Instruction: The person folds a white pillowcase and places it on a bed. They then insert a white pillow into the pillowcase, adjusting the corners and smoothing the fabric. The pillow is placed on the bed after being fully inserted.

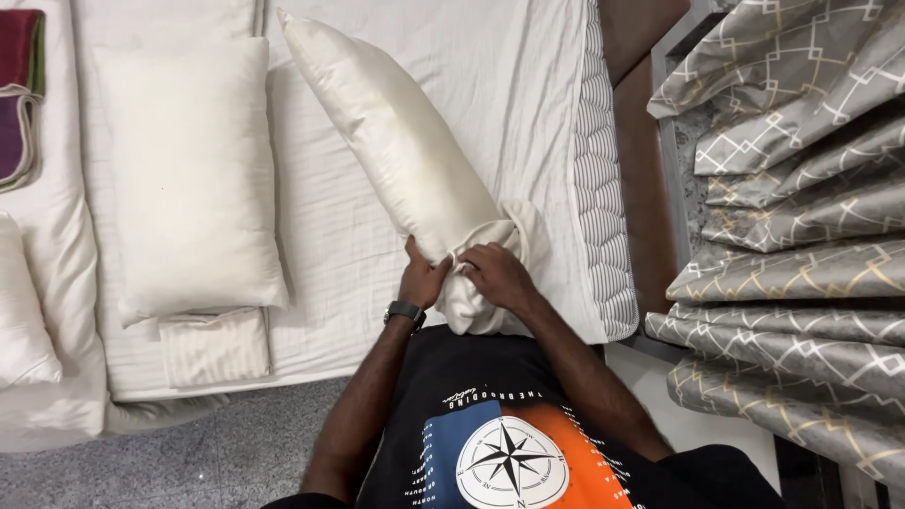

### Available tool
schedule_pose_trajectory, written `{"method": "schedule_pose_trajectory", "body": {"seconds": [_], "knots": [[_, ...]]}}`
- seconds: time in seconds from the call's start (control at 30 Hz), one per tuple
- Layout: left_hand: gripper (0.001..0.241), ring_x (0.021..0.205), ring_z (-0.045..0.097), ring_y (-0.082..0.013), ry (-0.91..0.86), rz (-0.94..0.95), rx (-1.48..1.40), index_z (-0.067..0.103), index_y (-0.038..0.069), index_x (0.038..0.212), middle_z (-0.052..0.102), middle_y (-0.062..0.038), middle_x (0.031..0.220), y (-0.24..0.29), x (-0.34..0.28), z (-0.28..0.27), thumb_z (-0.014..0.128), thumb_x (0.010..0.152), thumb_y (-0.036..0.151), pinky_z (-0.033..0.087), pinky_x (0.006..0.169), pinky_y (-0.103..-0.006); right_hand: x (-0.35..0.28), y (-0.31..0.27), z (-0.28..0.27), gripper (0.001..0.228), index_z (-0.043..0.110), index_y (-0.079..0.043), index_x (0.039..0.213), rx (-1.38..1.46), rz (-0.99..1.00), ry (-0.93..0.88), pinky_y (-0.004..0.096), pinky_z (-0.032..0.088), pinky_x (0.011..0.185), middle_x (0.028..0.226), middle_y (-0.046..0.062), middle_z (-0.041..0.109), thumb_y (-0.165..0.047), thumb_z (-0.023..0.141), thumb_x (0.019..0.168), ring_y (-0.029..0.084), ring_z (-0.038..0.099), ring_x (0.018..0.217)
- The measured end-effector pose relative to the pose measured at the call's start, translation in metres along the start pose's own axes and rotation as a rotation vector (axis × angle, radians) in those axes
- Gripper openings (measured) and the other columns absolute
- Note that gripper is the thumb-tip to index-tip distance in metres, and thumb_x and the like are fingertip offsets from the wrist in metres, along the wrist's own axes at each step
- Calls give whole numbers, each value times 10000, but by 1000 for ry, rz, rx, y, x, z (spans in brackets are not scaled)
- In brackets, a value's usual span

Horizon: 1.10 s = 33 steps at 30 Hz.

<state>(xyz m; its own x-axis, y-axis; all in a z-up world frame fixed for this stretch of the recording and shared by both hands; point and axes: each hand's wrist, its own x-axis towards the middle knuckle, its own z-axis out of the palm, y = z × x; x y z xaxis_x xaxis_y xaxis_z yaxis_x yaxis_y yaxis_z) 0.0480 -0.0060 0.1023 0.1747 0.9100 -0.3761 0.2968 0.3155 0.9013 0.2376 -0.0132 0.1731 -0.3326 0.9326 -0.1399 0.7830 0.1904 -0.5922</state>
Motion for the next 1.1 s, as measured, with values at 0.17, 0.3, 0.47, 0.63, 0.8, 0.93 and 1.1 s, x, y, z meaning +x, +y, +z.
{"method": "schedule_pose_trajectory", "body": {"seconds": [0.17, 0.3, 0.47, 0.63, 0.8, 0.93, 1.1], "knots": [[893, 988, 737, -403, 143, -239, -10, 66, 38, 1615, 710, -307, 1177, 4, -9, -14, 617, 1000, 378, 590, 840, -468, -14, -5, 11, 248, 741, -76, 1089, 86, -11, -265, 432, 536, 870, 971, 103, 752, -252, 723, 915, 268, 703, 925], [745, 843, 743, -387, 263, -337, -68, 180, 110, 1621, 754, -274, 1065, -59, 6, -33, 566, 1013, 299, 584, 756, -480, -22, 10, 47, 283, 741, -85, 1109, 55, 6, -479, 424, 551, 847, 1033, 102, 754, -284, 720, 908, 262, 722, 930], [582, 759, 711, -240, 547, -506, -3, 382, 151, 1523, 720, -148, 1032, -128, 10, -66, 634, 1000, 193, 584, 714, -412, -23, 8, 62, 246, 779, -161, 1106, -63, 78, -729, 425, 539, 898, 1060, 69, 790, -307, 703, 923, 256, 724, 981], [594, 757, 690, -255, 544, -546, -186, 390, 95, 1522, 728, -163, 947, -154, -32, -81, 632, 1001, 250, 570, 713, -420, -20, 23, 64, 231, 755, -121, 1094, -86, 92, -613, 422, 537, 929, 1103, 74, 737, -283, 682, 946, 253, 692, 1041], [784, 956, 673, -282, 452, -424, 97, 417, 71, 1508, 687, -131, 1026, -190, -47, -59, 815, 873, 300, 552, 851, -422, 1, 17, 67, 227, 728, -61, 1016, -15, -90, -367, 431, 518, 938, 1200, 87, 666, -276, 681, 961, 273, 630, 1125], [1008, 1145, 601, -341, 429, -357, 187, 259, 47, 1586, 534, -209, 1287, -179, -53, -44, 855, 815, 303, 531, 954, -449, 8, 40, 95, 288, 680, -60, 1118, 121, -31, -328, 422, 521, 925, 1202, 109, 654, -293, 669, 949, 284, 648, 1078], [1210, 1228, 566, -372, 322, -406, 187, 69, 30, 1628, 474, -240, 1400, -169, -59, -48, 869, 780, 357, 510, 1012, -457, -8, 93, 134, 360, 707, -80, 1091, 13, 224, -529, 424, 541, 879, 1074, 117, 744, -412, 652, 963, 281, 699, 996]]}}
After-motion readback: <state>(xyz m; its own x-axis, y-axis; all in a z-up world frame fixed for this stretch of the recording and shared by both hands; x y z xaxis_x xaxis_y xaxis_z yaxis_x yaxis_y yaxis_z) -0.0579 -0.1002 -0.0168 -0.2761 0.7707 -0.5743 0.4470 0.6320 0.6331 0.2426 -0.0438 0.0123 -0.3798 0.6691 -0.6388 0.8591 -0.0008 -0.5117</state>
